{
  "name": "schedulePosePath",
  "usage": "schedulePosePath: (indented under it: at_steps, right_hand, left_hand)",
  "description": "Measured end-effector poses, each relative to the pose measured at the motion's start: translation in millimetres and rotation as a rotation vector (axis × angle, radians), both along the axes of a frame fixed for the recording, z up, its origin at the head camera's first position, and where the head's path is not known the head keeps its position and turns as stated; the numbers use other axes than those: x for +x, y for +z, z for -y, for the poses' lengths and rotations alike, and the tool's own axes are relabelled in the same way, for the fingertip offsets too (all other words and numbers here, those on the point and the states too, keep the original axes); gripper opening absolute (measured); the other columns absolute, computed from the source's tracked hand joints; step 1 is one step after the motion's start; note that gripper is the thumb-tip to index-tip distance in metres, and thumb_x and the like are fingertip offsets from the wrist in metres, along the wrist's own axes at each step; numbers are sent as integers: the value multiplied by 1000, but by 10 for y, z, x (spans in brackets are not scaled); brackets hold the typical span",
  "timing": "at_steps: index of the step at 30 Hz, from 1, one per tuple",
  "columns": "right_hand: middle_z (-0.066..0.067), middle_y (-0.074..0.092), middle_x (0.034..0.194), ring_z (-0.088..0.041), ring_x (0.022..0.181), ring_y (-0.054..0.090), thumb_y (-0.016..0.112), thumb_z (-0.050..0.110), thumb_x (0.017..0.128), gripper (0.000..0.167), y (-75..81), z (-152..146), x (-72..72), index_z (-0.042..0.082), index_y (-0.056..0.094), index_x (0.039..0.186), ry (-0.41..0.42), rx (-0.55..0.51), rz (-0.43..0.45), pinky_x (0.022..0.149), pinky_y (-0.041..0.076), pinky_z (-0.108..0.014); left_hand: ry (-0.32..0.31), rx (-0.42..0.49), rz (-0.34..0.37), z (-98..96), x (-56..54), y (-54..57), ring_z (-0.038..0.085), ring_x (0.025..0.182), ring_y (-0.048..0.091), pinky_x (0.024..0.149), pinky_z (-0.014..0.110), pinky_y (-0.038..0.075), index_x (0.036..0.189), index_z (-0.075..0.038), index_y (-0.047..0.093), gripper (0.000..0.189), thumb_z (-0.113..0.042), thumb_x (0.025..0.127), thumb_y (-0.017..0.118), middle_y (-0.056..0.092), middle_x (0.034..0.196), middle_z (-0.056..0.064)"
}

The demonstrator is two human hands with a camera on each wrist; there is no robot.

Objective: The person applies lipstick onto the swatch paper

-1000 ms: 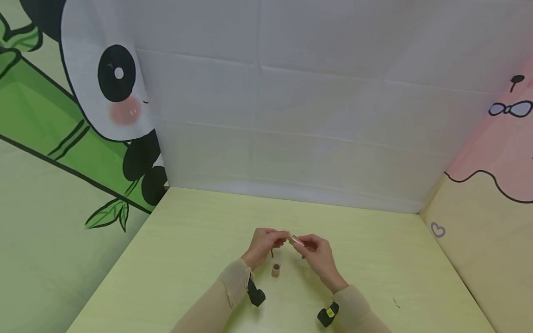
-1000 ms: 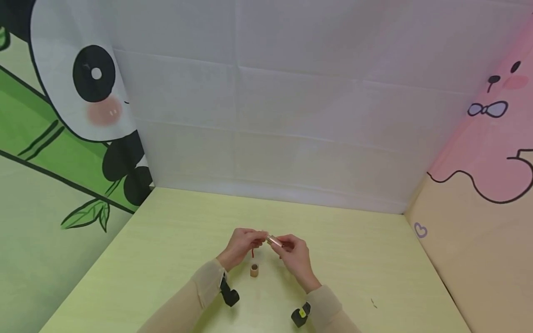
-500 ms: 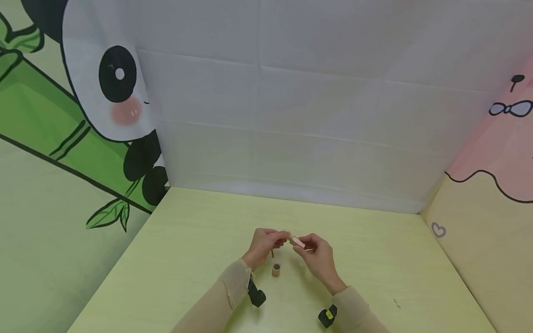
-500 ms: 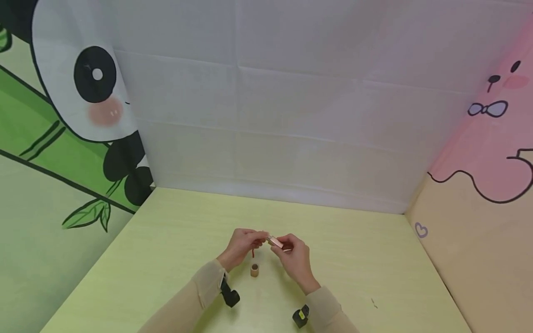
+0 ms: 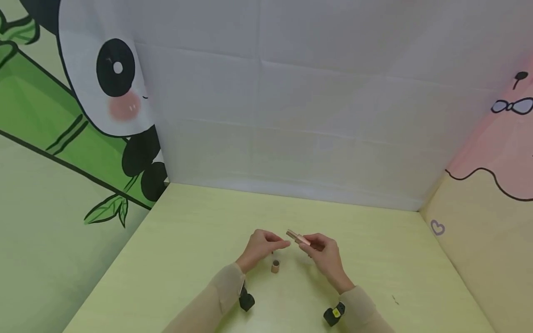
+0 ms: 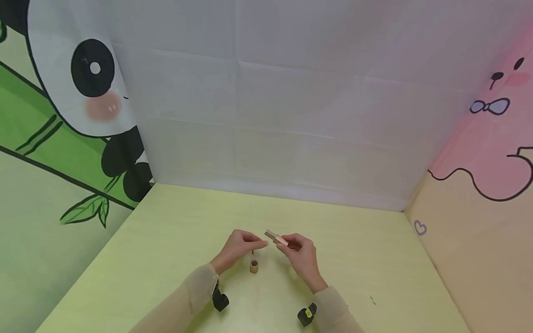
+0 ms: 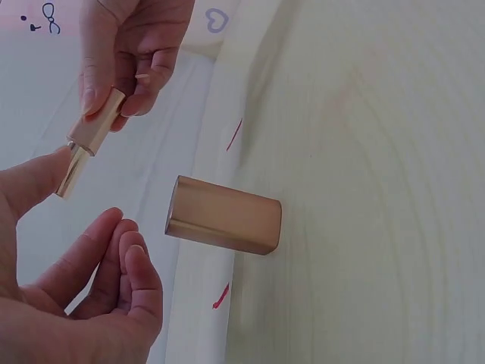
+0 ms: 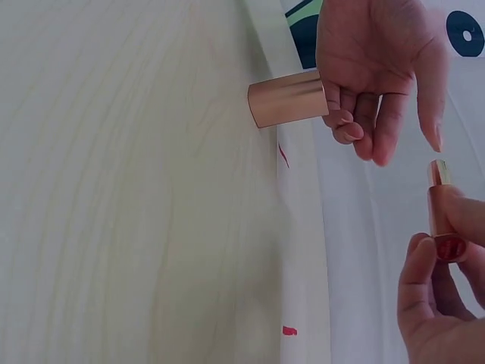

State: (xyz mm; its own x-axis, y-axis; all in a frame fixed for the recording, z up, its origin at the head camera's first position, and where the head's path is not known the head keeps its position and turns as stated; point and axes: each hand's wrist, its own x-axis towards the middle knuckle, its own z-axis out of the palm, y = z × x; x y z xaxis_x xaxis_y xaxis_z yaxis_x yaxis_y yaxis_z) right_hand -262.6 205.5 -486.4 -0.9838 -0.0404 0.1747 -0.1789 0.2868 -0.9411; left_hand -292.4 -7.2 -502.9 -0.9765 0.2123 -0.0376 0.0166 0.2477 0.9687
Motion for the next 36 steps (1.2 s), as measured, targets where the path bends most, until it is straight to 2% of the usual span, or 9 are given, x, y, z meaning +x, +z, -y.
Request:
schedulePosePath:
  at_steps: [5, 11, 14, 18, 26, 32, 36]
  right_hand:
    - [-6, 67, 93, -22, 78, 63, 78, 13, 81, 20, -21, -40, 16, 9, 72, 100, -2, -21, 4, 62, 53, -29]
    - [-6, 67, 94, -22, 80, 64, 78, 12, 81, 20, -36, -63, 40, 8, 72, 99, -3, -33, 24, 63, 53, -29]
    - [-6, 68, 94, -22, 80, 64, 78, 10, 80, 19, -47, -80, 46, 9, 72, 97, -6, -31, 37, 63, 53, -28]
    - [-7, 67, 94, -21, 80, 64, 79, 8, 79, 20, -63, -100, 53, 6, 72, 98, -9, -22, 39, 64, 53, -27]
    - [-11, 67, 95, -22, 79, 63, 79, 7, 78, 23, -63, -92, 77, 3, 72, 100, 5, -48, 36, 64, 53, -27]
    - [-10, 66, 93, -20, 78, 62, 78, 5, 78, 21, -29, -71, 84, 3, 72, 99, 21, -70, 42, 64, 52, -26]
    - [-9, 66, 92, -20, 78, 62, 78, 3, 78, 21, -24, -75, 92, 2, 72, 98, 15, -75, 55, 63, 52, -25]
  left_hand:
    - [-32, -73, -19, 16, 51, -15, 16, 77, 61, 69, 35, 49, 85, -13, 74, 37, -47, 73, 80, 68, 81, -4]
    - [-58, -241, -104, 26, 135, -28, 14, 69, 57, 59, 32, 48, 84, -12, 73, 30, -39, 74, 81, 64, 76, -7]
    - [-77, -294, -113, 8, 186, -12, 14, 64, 56, 55, 31, 47, 85, -9, 73, 31, -36, 72, 83, 63, 72, -6]
    - [-98, -357, -111, -31, 241, 12, 12, 60, 57, 55, 30, 47, 83, -8, 71, 33, -35, 68, 85, 61, 68, -6]
    - [-113, -511, -157, -56, 292, 23, 9, 65, 54, 60, 29, 47, 79, -11, 69, 29, -29, 66, 88, 59, 71, -8]
    - [-100, -556, -179, -64, 285, -12, 10, 65, 52, 61, 29, 46, 75, -13, 69, 16, -19, 67, 83, 59, 72, -8]
    - [-101, -536, -183, -58, 295, -18, 12, 64, 51, 59, 30, 46, 71, -13, 69, 9, -8, 67, 76, 59, 71, -7]
